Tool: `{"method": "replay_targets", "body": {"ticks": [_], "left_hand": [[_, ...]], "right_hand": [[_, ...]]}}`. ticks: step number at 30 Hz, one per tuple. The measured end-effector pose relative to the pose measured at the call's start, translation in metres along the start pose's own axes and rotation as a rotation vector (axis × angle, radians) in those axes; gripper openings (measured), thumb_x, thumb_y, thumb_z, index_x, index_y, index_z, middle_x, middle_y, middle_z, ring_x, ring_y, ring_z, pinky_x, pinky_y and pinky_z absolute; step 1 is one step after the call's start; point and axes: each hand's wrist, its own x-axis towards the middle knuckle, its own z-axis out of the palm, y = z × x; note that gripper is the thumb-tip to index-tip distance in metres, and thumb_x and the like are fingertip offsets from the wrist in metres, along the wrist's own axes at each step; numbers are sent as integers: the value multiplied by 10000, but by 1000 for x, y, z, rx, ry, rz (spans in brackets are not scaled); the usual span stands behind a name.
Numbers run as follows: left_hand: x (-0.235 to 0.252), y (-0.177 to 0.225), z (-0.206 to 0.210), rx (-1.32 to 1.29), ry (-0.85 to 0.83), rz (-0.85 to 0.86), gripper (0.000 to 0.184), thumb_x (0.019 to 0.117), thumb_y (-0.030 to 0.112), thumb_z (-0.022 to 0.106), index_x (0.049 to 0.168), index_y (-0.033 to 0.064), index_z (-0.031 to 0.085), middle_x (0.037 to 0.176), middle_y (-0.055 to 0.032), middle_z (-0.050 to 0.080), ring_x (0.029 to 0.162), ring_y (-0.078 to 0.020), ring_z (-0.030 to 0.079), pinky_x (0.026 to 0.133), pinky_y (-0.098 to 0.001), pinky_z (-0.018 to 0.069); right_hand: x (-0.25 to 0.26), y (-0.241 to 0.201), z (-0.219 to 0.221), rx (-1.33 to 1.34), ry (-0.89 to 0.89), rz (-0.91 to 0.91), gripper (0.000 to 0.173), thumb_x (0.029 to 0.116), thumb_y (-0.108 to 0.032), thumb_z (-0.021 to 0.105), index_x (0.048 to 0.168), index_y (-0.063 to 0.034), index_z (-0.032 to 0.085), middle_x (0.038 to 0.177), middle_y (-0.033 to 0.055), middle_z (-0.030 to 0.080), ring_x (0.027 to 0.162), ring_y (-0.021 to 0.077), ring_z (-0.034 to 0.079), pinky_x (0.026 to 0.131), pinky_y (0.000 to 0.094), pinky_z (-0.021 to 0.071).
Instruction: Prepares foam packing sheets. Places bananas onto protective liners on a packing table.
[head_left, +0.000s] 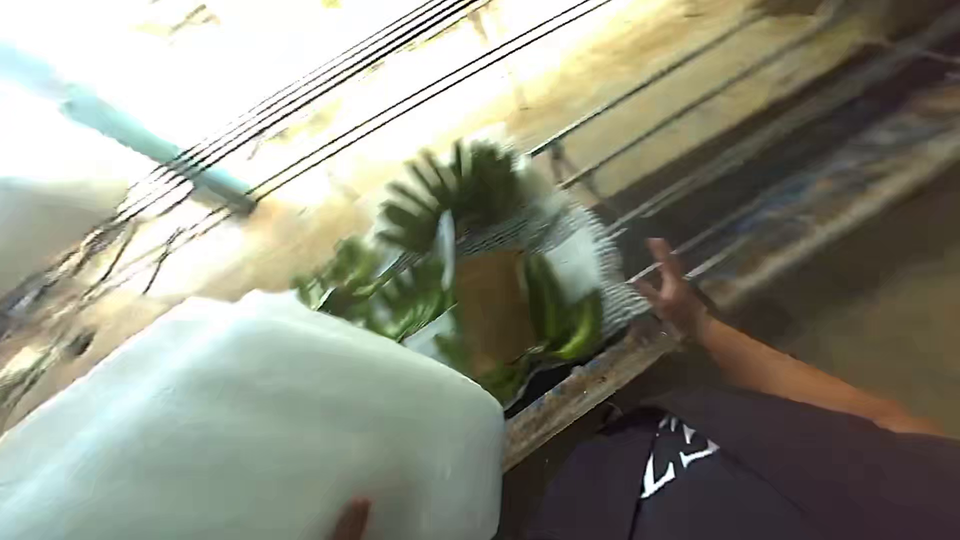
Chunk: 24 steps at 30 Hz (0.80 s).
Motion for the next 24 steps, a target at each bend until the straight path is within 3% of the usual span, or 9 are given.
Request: {"method": "replay_targets", "body": {"ticks": [2,4,8,10,12,13,15,21,24], "left_hand": [[-20,28,69,214,-391,51,426,827,-58,692,1204,-26,497,951,92,720,886,35,690,823,-213,599],[-44,46,151,473,-757,132,531,765,93,812,1190,-128,583,983,-105,712,881,-86,688,833,-329,588],[-137,51,295,128,-1550,362,384,780,145,819,1108,7,674,964,31,750,896,23,698,840,-221,603],[-199,54,355,-82,-1841,405,382,808,170,816,1130,12,683,1000,21,751,932,15,694,870,-230,592],[-259,59,402,-86,-1969,408,385,822,178,813,1129,-12,681,976,-46,744,900,-55,704,851,-295,594],[-286,62,420,-61,-1999,365,390,832,170,804,1144,-24,674,974,-59,746,895,-68,711,854,-306,598],[-331,66,452,-53,-2040,254,379,864,160,778,1166,-34,656,982,-57,747,901,-64,717,874,-298,601],[-409,78,527,-216,-2206,307,482,923,243,734,1261,-69,589,1051,-100,723,960,-82,700,918,-309,577],[-427,79,571,-268,-2364,456,562,899,236,767,1327,-62,556,1156,-161,683,1043,-158,669,958,-361,543]], "right_hand": [[-28,0,-48,97,-72,-101,963,897,-475,711,1580,52,283,1660,238,258,1556,336,237,1254,482,259],[-56,8,-99,154,-121,-158,1100,838,-637,699,1587,41,265,1656,228,275,1541,318,274,1241,469,283],[-126,45,-198,344,18,-31,1293,731,-617,798,1576,117,150,1613,243,341,1483,223,385,1202,360,356],[-166,65,-250,473,160,137,1130,673,-441,891,1495,89,324,1437,111,571,1299,89,566,1067,281,500],[-205,88,-300,594,225,156,940,709,-216,887,1476,39,407,1337,40,653,1215,79,628,1039,303,537],[-224,89,-321,592,294,193,693,696,-129,869,1313,-24,570,1161,-46,728,1083,24,674,966,264,568],[-255,94,-356,581,380,194,481,701,-127,871,1142,-155,682,1023,-155,751,985,-36,688,911,222,585],[-267,99,-411,739,885,364,400,729,163,610,1033,-97,633,846,-91,753,778,10,711,755,230,617],[-253,141,-434,942,991,82,328,742,57,694,965,-180,732,885,-49,779,801,54,732,760,281,629]]}}
